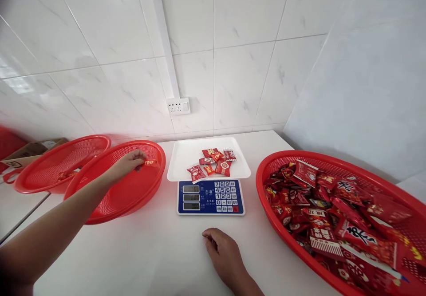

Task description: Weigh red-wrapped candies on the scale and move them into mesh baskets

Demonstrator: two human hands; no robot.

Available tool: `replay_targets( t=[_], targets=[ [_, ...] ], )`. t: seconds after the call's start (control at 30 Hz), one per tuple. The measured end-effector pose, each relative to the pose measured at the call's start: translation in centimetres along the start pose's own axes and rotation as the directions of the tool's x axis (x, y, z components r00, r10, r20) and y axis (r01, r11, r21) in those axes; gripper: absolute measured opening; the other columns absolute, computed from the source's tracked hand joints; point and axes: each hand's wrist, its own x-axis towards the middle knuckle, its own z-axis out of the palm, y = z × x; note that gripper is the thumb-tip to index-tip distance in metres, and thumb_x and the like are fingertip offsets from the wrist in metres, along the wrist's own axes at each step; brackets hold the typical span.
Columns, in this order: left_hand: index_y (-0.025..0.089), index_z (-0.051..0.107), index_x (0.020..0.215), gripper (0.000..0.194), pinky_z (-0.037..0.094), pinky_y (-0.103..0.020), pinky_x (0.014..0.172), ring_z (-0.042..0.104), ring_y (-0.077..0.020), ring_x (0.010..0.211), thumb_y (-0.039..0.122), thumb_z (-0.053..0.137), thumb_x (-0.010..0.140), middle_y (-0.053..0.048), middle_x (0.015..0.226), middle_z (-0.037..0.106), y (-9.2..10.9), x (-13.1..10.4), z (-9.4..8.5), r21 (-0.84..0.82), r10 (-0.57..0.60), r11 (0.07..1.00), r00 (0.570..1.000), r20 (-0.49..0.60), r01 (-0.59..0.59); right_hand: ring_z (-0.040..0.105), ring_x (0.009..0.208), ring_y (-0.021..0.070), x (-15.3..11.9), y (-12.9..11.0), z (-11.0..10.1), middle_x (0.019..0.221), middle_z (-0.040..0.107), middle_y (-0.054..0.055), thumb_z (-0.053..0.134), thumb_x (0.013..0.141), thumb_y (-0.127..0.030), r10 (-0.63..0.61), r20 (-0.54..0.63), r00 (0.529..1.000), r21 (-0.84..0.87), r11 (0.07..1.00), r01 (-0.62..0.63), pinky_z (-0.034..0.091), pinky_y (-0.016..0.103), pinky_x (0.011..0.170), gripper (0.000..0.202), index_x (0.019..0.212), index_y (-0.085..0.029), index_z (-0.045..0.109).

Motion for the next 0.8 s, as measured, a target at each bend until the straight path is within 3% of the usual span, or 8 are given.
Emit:
replay_targets(
  t=[0.13,0.3,0.37,0.43,0.53,0.63,0.73,0.8],
  targets=[
    [0.018,0.053,0.086,0.018,0.044,-0.026,0.059,0.051,-0.01,0.055,0.025,0.053,0.07,0.004,0.063,0.053,3.0,-0.5,2.4,-0.076,0.039,0.997,0.997,0.066,-0.034,0.063,0.075,0.0185,0.0,-0.2,0.0,0.087,0.07,0.003,0.042,0.086,-0.031,0.008,0.002,1.0,-0.006,1.0,-0.008,0.049,0.031,0.071,0.024,0.087,-0.022,0.064],
    [0.018,0.055,0.086,0.014,0.044,-0.025,0.056,0.054,-0.0097,0.054,0.019,0.056,0.072,0.004,0.059,0.055,9.1,-1.0,8.6,-0.107,0.144,0.987,0.953,0.268,-0.119,0.063,0.078,0.0192,0.0,-0.4,-0.1,0.088,0.07,0.004,0.043,0.085,-0.031,0.02,-0.003,1.0,0.006,1.0,-0.02,0.048,0.032,0.073,0.025,0.09,-0.021,0.065],
    [0.018,0.055,0.088,0.013,0.045,-0.025,0.058,0.056,-0.0096,0.057,0.019,0.056,0.075,0.001,0.067,0.06,12.4,-1.3,11.4,-0.17,0.264,0.962,0.894,0.362,-0.215,0.063,0.077,0.0191,0.0,-0.4,-0.1,0.087,0.07,0.004,0.043,0.086,-0.032,0.024,-0.004,1.0,0.008,1.0,-0.024,0.048,0.031,0.072,0.025,0.09,-0.021,0.065],
    [0.021,0.052,0.107,0.027,0.05,-0.028,0.065,0.063,-0.0125,0.07,0.025,0.054,0.081,-0.005,0.089,0.066,15.6,-1.4,13.4,-0.313,0.425,0.898,0.798,0.428,-0.31,0.062,0.077,0.0189,0.0,-0.4,-0.2,0.087,0.07,0.004,0.043,0.086,-0.032,0.022,-0.007,1.0,0.017,1.0,-0.022,0.048,0.031,0.072,0.025,0.089,-0.021,0.065],
    [0.025,0.04,0.13,0.049,0.049,-0.033,0.086,0.059,-0.0187,0.107,0.038,0.053,0.085,-0.011,0.127,0.056,18.4,-0.9,14.8,-0.347,0.595,0.803,0.667,0.448,-0.484,0.062,0.077,0.0188,-0.2,-0.3,-0.3,0.088,0.069,0.004,0.043,0.086,-0.032,0.02,-0.012,1.0,0.033,0.999,-0.019,0.047,0.03,0.072,0.025,0.09,-0.021,0.065],
    [0.022,0.04,0.134,0.058,0.04,-0.041,0.101,0.047,-0.0247,0.125,0.046,0.054,0.083,-0.011,0.137,0.049,16.9,0.5,14.7,-0.019,0.501,0.802,0.655,0.566,-0.597,0.062,0.078,0.0187,-0.4,-0.2,-0.3,0.09,0.069,0.004,0.043,0.087,-0.032,0.012,-0.011,1.0,0.043,0.999,-0.012,0.047,0.03,0.072,0.025,0.091,-0.021,0.065],
    [0.021,0.04,0.136,0.069,0.033,-0.047,0.106,0.036,-0.0317,0.133,0.045,0.063,0.076,-0.014,0.145,0.039,12.4,1.3,14.3,0.358,0.235,0.711,0.684,0.69,-0.605,0.062,0.078,0.0188,-0.4,0.0,-0.3,0.09,0.069,0.004,0.043,0.087,-0.032,0.004,0.006,1.0,0.043,0.999,-0.004,0.047,0.03,0.072,0.025,0.092,-0.021,0.065],
    [0.022,0.041,0.137,0.066,0.033,-0.046,0.106,0.03,-0.0326,0.136,0.036,0.064,0.076,-0.013,0.152,0.027,9.4,1.2,14.2,0.468,0.165,0.648,0.71,0.685,-0.602,0.062,0.078,0.0188,-0.4,0.1,-0.2,0.089,0.069,0.004,0.043,0.086,-0.032,-0.001,0.019,1.0,0.034,0.999,0.0,0.047,0.031,0.072,0.025,0.092,-0.021,0.065]
  ],
)
